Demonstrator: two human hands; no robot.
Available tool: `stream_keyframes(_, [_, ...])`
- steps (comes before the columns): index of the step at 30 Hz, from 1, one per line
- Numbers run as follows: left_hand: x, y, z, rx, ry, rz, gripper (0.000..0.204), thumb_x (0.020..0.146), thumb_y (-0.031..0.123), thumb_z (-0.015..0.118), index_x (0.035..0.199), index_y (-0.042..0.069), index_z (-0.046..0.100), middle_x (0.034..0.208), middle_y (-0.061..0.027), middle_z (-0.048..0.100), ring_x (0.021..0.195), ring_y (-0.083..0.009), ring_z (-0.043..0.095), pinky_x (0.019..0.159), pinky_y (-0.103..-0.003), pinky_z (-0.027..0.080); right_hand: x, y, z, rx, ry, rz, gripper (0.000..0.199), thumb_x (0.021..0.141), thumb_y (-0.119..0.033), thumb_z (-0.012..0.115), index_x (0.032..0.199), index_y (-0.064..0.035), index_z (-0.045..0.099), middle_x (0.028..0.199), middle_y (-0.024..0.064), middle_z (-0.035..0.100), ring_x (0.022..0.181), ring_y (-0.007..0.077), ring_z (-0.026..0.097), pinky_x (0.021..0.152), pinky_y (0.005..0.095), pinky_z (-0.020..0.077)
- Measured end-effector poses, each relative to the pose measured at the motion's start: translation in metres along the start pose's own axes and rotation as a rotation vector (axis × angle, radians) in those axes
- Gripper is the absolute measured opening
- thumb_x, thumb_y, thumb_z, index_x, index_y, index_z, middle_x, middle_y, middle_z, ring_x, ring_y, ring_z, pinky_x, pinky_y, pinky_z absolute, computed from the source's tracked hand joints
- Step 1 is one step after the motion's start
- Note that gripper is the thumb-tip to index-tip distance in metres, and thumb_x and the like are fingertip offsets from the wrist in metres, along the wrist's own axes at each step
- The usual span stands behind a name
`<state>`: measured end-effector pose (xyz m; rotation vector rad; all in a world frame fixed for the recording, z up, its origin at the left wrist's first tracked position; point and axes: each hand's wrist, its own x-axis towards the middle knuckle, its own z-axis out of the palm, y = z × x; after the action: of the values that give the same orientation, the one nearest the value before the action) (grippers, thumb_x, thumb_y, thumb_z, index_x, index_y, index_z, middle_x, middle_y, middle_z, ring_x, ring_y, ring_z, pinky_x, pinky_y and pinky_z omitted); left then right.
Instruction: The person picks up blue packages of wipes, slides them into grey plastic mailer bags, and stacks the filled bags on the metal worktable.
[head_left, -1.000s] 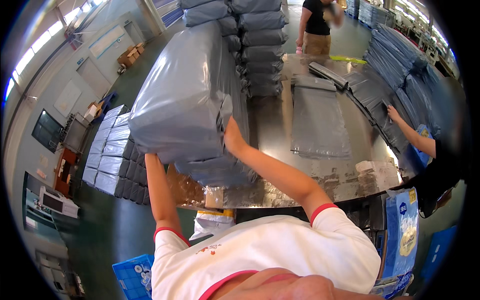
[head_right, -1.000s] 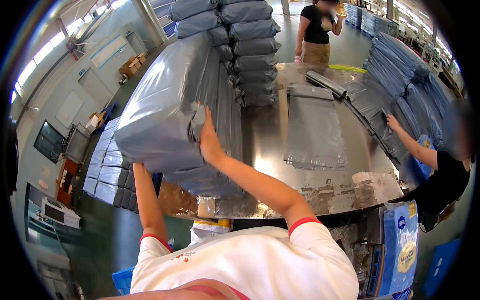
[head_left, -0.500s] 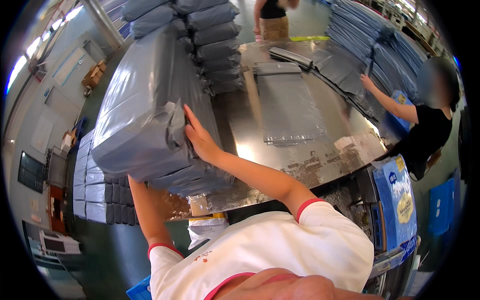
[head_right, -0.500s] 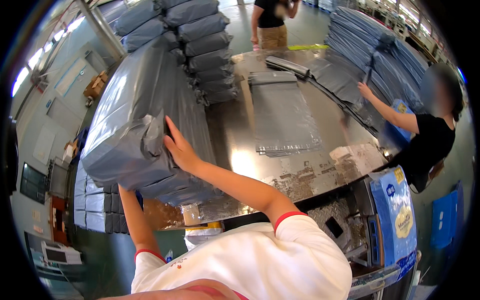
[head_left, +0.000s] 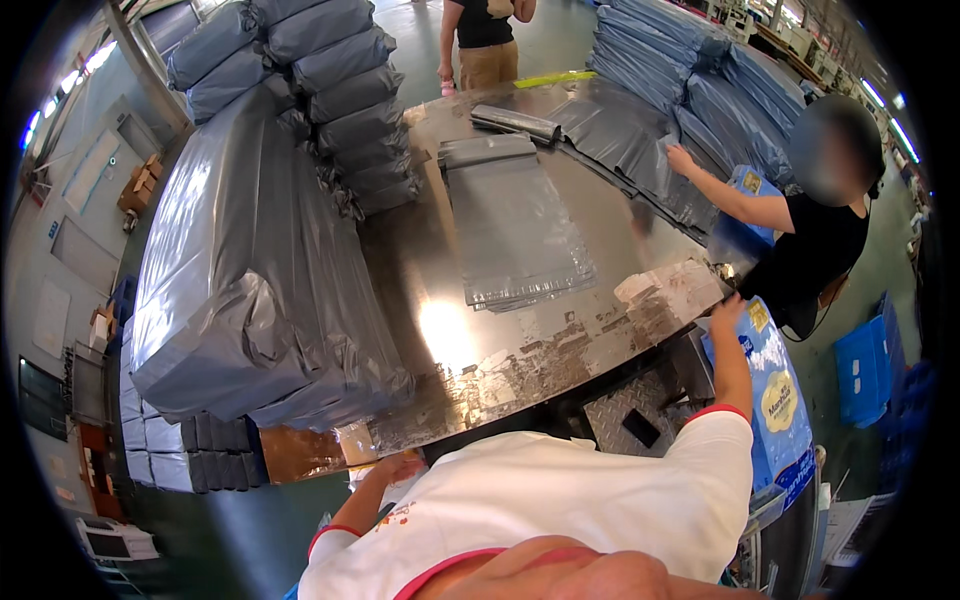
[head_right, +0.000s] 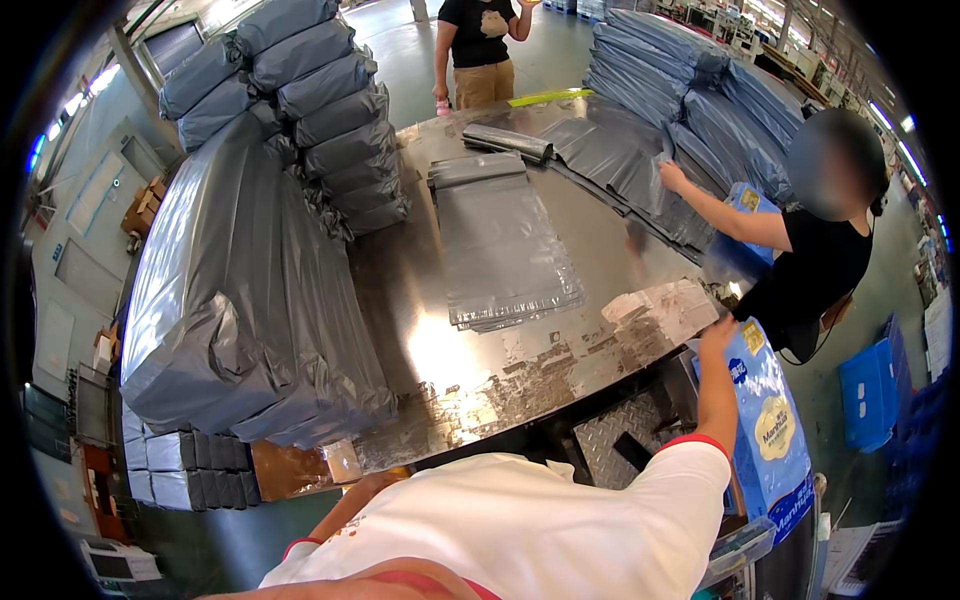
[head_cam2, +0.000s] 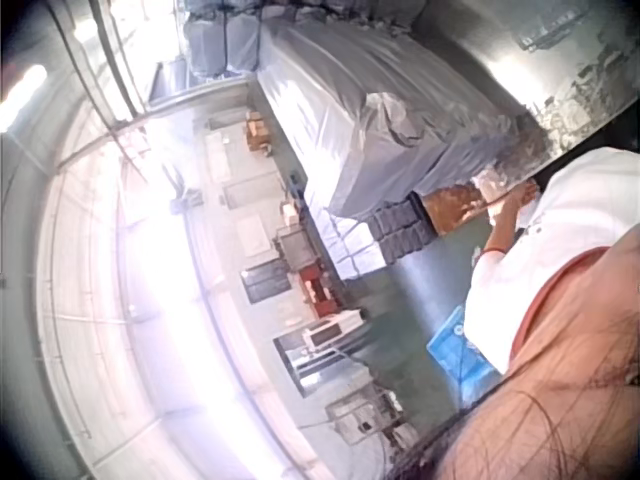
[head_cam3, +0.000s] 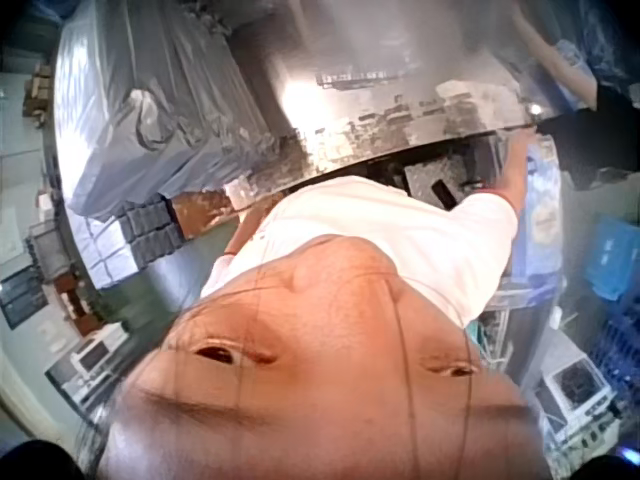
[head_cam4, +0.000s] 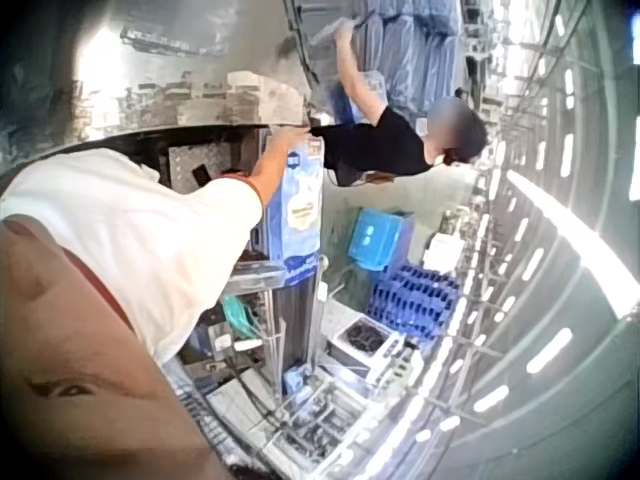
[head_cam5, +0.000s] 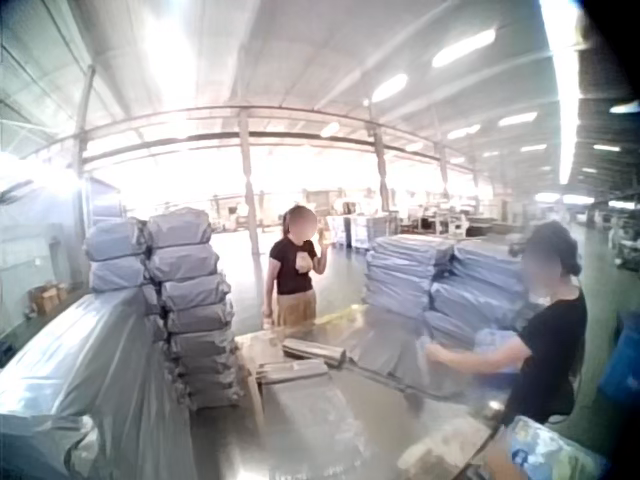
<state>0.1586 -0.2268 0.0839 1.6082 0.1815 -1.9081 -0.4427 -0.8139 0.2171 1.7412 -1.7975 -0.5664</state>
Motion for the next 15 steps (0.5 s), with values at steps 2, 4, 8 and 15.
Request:
stream_keyframes(2, [0.008,0.022,0.030,0.136,-0.064,0.198,0.024,0.080,0.020,0.045,0.099,0.007,0.052,0.091,-0.0052,0.057,0.080,-0.0141,0.055,0.069,-0.026,0.044,-0.011,0.025,-0.051,0.029,-0.493,-0.205,0.062,0.058,-0.043,0.065,0.105,-0.0063,0.052,0.119,0.0159,0.039,0.112,0.0310,0.033,0.091,0.0440,0.0262])
stream_keyframes(4, [0.019,0.070,0.081,0.393,-0.017,0.258,0.023,0.079,0.017,0.048,0.099,0.007,0.052,0.093,-0.0065,0.056,0.080,-0.0140,0.054,0.069,-0.025,0.044,0.000,0.047,-0.008,0.159,-0.462,-0.201,0.048,0.059,-0.039,0.065,0.096,-0.0093,0.060,0.105,0.0125,0.054,0.103,0.0298,0.047,0.088,0.0459,0.0311])
stream_keyframes(8, [0.025,0.105,0.119,0.328,-0.100,0.411,0.022,0.077,0.014,0.049,0.097,0.006,0.053,0.086,-0.0033,0.057,0.075,-0.0129,0.054,0.062,-0.024,0.043,0.006,0.028,0.024,0.106,-0.244,-0.401,0.024,0.069,-0.025,0.053,0.083,-0.0099,0.063,0.087,0.0091,0.061,0.083,0.0255,0.057,0.072,0.0411,0.0424])
stream_keyframes(15, [0.029,0.100,0.141,0.473,0.032,0.407,0.022,0.079,0.024,0.050,0.094,0.009,0.056,0.083,-0.0011,0.058,0.069,-0.0081,0.053,0.056,-0.021,0.039,-0.080,-0.044,-0.084,-0.015,-0.165,-0.984,0.018,0.070,-0.019,0.049,0.077,-0.0123,0.064,0.082,0.0069,0.062,0.077,0.0227,0.059,0.064,0.0372,0.0429])
